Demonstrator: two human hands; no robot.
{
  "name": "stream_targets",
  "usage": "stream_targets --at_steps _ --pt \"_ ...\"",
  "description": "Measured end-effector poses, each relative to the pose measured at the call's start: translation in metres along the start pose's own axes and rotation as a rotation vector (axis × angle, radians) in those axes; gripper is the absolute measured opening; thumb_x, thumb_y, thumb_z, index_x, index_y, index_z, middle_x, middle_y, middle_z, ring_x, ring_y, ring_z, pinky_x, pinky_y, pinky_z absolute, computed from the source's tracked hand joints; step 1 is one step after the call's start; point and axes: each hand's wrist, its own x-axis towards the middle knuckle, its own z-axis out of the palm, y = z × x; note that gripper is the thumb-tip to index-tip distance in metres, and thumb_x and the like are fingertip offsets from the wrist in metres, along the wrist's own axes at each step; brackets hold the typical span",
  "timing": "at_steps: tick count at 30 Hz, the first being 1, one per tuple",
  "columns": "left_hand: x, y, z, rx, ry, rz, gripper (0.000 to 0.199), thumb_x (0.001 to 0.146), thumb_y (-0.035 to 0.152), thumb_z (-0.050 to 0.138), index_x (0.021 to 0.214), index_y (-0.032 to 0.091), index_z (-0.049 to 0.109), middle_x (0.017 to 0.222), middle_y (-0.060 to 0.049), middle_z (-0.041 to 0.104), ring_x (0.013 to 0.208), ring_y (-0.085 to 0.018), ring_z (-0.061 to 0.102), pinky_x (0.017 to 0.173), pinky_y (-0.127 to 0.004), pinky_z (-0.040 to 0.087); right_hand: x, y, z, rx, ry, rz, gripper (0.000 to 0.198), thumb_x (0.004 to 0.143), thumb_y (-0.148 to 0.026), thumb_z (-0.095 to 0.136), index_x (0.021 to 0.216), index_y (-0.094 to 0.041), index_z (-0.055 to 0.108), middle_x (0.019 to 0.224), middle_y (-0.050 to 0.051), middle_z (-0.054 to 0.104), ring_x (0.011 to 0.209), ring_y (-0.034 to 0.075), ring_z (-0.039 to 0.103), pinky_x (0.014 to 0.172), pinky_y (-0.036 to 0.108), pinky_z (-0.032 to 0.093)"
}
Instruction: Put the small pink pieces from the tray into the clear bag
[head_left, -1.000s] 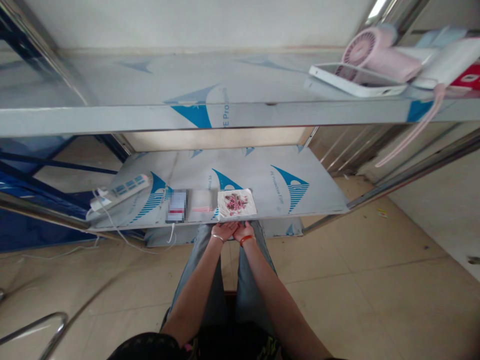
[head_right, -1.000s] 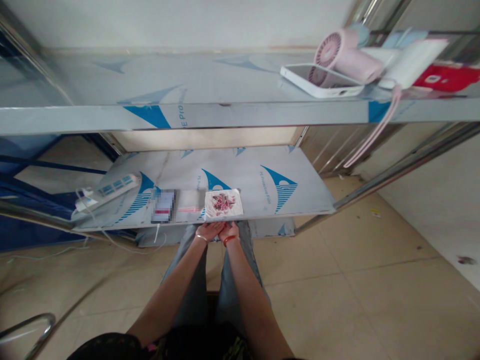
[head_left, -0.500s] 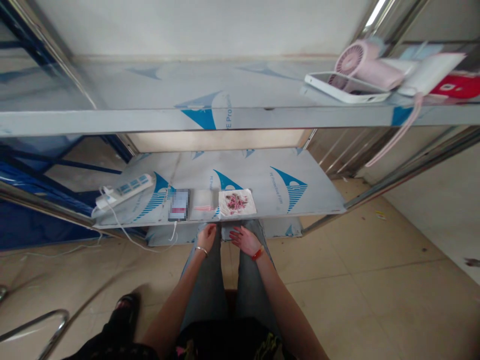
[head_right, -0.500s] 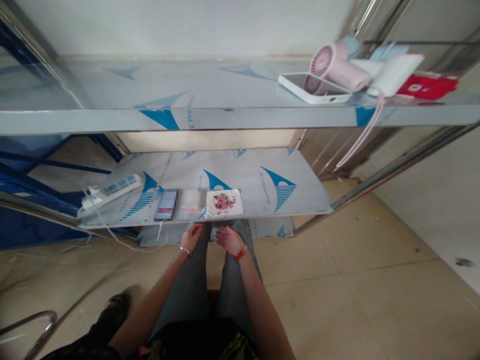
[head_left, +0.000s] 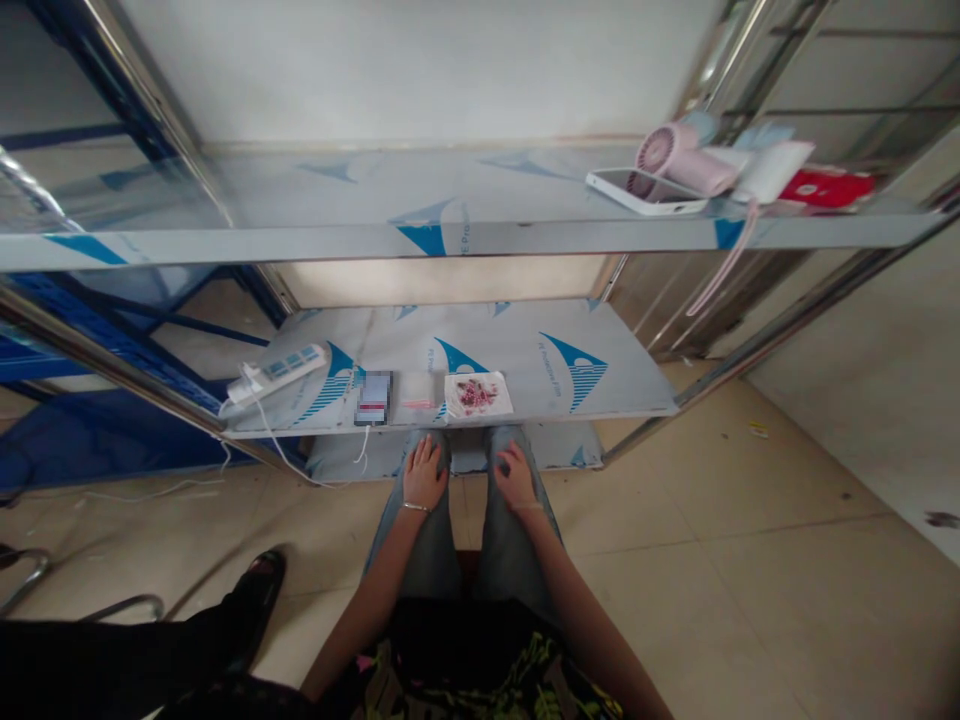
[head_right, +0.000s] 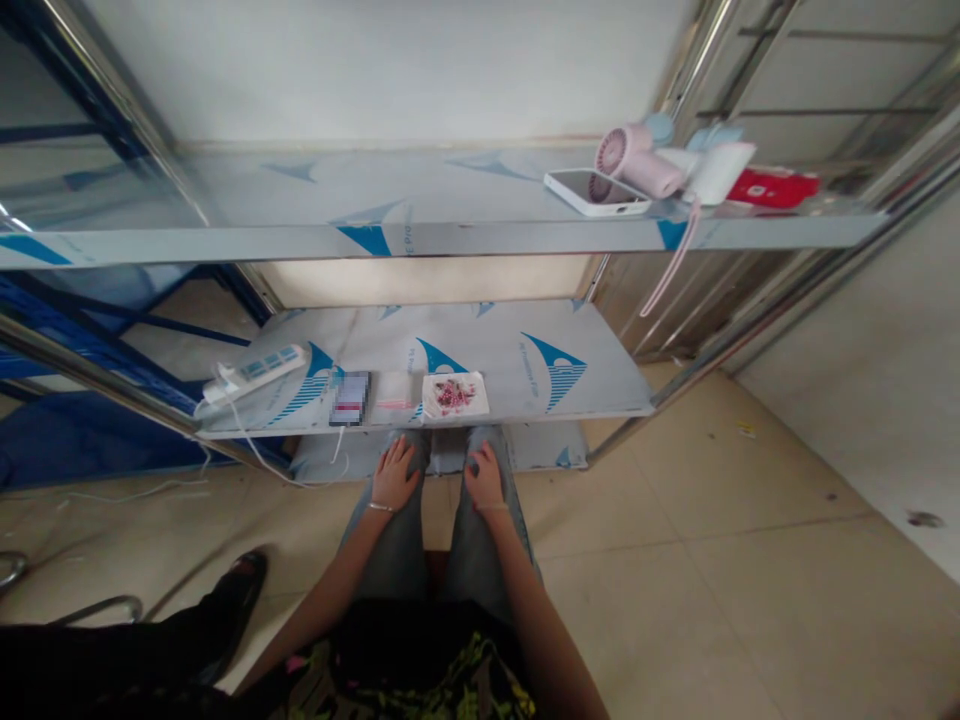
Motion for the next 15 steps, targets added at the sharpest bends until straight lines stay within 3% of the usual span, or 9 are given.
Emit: stream_targets --at_steps 4,7,15 --pt "-0.007 0.002 -0.006 0.184 0.014 -0.064 0.059 0.084 0.028 0.053 0.141 0.018 0.043 0.155 -0.012 0.024 0.141 -0.029 0.026 0.112 -0.047 0.025 -0.016 -0.011 -0.009 -0.428 -0.054 -0.098 0.042 0.071 -0.013 0.056 0.113 -0.011 0.064 0.148 0.016 0.034 0.137 0.029 0.030 0.111 0.044 0.027" --pt "-0.009 0.002 -0.010 0.258 -0.013 -0.068 0.061 0.086 0.032 0.052 0.143 0.018 0.039 0.155 -0.012 0.023 0.141 -0.028 0.025 0.111 -0.046 0.028 -0.024 -0.023 -0.016 -0.660 -0.106 -0.115 0.050 0.076 -0.018 0.058 0.126 -0.012 0.059 0.151 0.016 0.029 0.138 0.030 0.027 0.110 0.044 0.027" --pt "-0.007 -0.002 -0.017 0.286 -0.058 -0.030 0.064 0.087 0.035 0.051 0.145 0.016 0.035 0.156 -0.014 0.019 0.142 -0.029 0.023 0.111 -0.046 0.028 -0.023 -0.048 -0.038 -0.844 -0.215 -0.186 0.054 0.085 -0.032 0.055 0.137 -0.020 0.051 0.155 0.012 0.021 0.140 0.028 0.024 0.109 0.043 0.025"
